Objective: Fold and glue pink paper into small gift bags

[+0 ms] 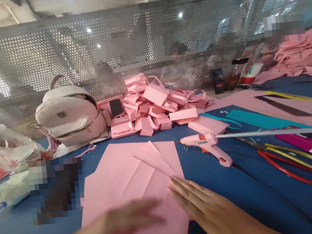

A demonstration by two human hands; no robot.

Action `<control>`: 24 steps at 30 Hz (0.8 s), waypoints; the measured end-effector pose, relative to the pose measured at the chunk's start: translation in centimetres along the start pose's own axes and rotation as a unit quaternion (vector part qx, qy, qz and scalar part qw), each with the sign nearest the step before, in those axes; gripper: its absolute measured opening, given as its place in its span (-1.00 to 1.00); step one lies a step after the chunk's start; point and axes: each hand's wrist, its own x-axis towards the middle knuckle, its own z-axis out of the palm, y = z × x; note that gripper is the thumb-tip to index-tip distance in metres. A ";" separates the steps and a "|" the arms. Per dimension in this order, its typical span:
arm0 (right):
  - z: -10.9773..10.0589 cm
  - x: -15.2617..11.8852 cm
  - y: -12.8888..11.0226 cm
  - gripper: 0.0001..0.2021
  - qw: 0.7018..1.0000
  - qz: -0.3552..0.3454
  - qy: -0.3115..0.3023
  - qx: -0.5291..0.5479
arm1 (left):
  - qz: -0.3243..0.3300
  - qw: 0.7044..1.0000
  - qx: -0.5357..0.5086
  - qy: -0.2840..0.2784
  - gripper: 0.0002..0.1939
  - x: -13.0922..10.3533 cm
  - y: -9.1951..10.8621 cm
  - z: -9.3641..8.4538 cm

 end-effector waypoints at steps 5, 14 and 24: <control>-1.5 0.6 -0.6 -0.31 0.997 0.013 0.073 0.023 | -0.277 0.863 -0.346 0.244 -0.54 -0.4 -5.9 -4.5; -2.9 -0.7 -2.2 -0.68 0.997 -0.056 0.035 0.030 | -0.359 0.808 -0.460 0.075 -0.39 -0.3 -4.3 -7.2; -5.7 -0.5 -3.2 -0.59 0.997 -0.033 0.066 -0.004 | -0.313 0.866 -0.367 0.130 -0.53 2.1 -1.4 -5.0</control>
